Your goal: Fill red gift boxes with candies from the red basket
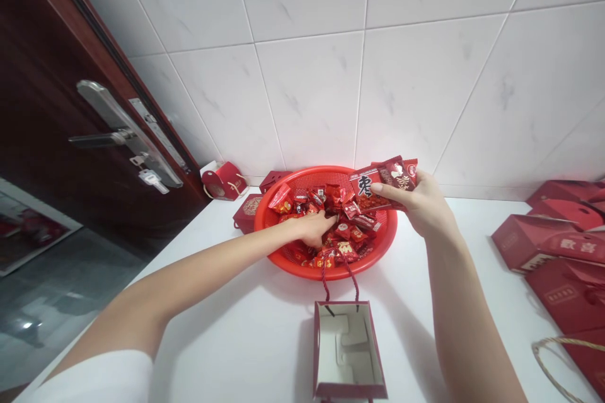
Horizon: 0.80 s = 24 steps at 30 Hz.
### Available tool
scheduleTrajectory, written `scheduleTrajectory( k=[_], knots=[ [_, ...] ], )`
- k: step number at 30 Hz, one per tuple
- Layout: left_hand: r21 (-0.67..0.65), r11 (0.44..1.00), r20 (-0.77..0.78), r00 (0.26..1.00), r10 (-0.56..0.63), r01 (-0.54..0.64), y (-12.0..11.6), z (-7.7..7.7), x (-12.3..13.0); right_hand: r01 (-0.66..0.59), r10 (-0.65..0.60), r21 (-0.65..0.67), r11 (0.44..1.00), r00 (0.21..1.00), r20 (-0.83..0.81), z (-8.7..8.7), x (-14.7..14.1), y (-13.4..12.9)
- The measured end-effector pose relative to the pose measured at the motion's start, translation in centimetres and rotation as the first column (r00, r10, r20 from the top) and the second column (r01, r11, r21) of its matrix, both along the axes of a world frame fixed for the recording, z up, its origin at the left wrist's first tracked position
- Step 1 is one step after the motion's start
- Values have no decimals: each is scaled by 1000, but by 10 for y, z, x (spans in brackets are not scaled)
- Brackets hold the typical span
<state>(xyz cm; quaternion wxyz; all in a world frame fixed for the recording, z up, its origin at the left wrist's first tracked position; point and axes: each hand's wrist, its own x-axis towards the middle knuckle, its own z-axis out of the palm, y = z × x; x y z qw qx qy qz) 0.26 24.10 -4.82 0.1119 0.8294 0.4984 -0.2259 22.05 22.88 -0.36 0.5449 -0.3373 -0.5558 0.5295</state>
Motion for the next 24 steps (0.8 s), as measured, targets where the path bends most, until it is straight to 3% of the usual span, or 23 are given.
scheduleTrajectory(
  k=[9, 11, 14, 16, 21, 24],
  knots=[
    [-6, 999, 227, 972, 53, -53, 14, -6, -5, -6, 6, 13, 1000, 1000, -25, -1, 1, 0],
    [-82, 992, 368, 922, 122, -98, 18, -9, -11, -3, 3, 11, 1000, 1000, -19, -1, 1, 0],
    [-216, 951, 576, 757, 307, -221, 24, -12, -18, 1, 0, 4, 1000, 1000, -18, 0, 2, 0],
    [-252, 928, 647, 666, 371, -273, 26, -12, -19, 3, -3, 0, 1000, 1000, -23, 1, 2, 0],
    [-331, 913, 721, 559, 408, -239, 31, -8, -19, 4, -4, -10, 1000, 1000, -23, 2, 3, 0],
    [-375, 893, 683, 577, 448, -249, 33, -13, -22, 7, -7, -9, 1000, 1000, -21, 1, 3, 0]
  ],
)
